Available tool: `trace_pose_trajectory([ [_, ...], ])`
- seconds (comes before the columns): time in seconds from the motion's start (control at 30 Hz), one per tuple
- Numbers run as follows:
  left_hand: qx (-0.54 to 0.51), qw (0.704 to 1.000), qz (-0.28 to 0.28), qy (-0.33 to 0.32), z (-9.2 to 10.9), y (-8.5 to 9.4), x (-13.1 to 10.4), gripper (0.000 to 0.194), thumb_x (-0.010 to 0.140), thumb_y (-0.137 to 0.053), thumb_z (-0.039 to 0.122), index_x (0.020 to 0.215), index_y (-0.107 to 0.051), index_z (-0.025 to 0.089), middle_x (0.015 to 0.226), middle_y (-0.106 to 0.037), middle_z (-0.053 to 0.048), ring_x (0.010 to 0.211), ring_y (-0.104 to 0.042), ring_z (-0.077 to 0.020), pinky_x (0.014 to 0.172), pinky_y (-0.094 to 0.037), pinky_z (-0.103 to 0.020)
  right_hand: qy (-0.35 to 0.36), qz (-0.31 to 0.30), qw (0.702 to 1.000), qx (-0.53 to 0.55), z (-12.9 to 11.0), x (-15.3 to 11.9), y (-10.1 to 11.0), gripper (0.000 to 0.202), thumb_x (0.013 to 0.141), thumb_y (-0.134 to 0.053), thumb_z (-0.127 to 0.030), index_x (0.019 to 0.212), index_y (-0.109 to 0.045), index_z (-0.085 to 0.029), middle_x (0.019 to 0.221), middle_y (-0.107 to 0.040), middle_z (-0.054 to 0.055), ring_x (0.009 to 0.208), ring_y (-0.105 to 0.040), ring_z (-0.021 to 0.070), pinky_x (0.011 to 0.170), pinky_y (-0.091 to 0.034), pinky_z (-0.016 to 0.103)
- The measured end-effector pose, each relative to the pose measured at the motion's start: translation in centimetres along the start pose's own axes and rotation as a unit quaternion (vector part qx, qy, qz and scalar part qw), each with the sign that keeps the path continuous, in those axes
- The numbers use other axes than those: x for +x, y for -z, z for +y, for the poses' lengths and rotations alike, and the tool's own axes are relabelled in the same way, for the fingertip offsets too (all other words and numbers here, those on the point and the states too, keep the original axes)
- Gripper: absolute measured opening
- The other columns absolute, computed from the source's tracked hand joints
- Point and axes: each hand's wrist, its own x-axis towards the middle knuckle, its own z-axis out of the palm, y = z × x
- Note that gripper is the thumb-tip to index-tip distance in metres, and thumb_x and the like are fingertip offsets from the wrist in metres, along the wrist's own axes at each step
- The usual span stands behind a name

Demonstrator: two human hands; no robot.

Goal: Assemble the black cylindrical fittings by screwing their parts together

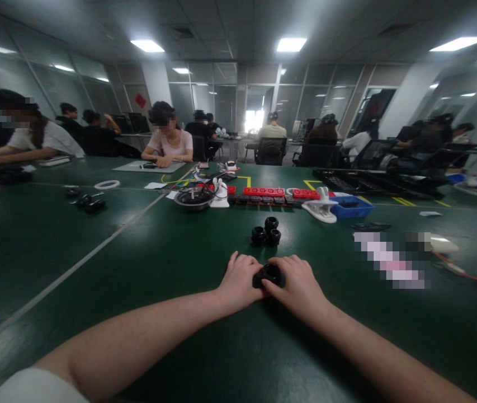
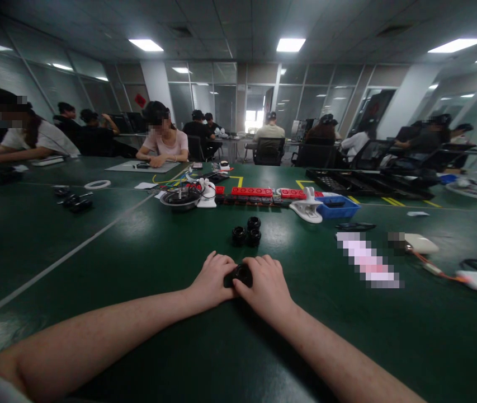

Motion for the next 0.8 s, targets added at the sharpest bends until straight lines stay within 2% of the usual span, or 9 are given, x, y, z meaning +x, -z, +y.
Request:
trace_pose_trajectory([
  [0.23, 0.002, 1.0, -0.007, 0.007, 0.08, 0.11, 0.04, 0.025, 0.065, -0.056, 0.035, 0.086, -0.058, 0.021, 0.089, -0.053, -0.002, 0.092, -0.046, -0.0205, 0.099, -0.019, -0.045, 0.034, -0.006, 0.999, 0.009, -0.34, -0.02, 0.18, 0.027, 0.068, -0.054, -0.025, 0.094, -0.057, -0.018, 0.086, -0.06, 0.005, 0.085, -0.047, 0.0204, 0.074, -0.034, 0.033],
  [0.53, 0.009, 1.0, -0.013, -0.004, -0.16, -0.19, 0.04, 0.025, 0.064, -0.055, 0.03, 0.086, -0.056, 0.019, 0.091, -0.052, -0.003, 0.092, -0.045, -0.0204, 0.1, -0.019, -0.043, 0.072, -0.01, 0.997, 0.037, -0.6, -0.23, 0.16, 0.029, 0.071, -0.056, -0.037, 0.094, -0.055, -0.02, 0.089, -0.059, 0.004, 0.085, -0.046, 0.0208, 0.075, -0.034, 0.036],
  [0.67, 0.005, 1.0, -0.019, -0.001, -0.3, -0.28, 0.09, 0.025, 0.064, -0.056, 0.029, 0.087, -0.055, 0.019, 0.09, -0.052, -0.002, 0.092, -0.045, -0.0201, 0.1, -0.019, -0.043, 0.088, -0.004, 0.995, 0.044, -0.59, -0.29, 0.01, 0.027, 0.072, -0.055, -0.036, 0.093, -0.055, -0.02, 0.092, -0.059, 0.004, 0.09, -0.046, 0.021, 0.082, -0.033, 0.039],
  [0.8, 0.002, 1.0, -0.024, 0.005, -0.39, -0.41, 0.19, 0.026, 0.065, -0.056, 0.033, 0.087, -0.055, 0.02, 0.09, -0.052, -0.002, 0.091, -0.045, -0.0201, 0.097, -0.021, -0.043, 0.109, 0.003, 0.993, 0.051, -0.44, -0.34, -0.32, 0.028, 0.072, -0.055, -0.034, 0.096, -0.054, -0.02, 0.098, -0.058, 0.004, 0.098, -0.045, 0.0208, 0.096, -0.022, 0.046],
])
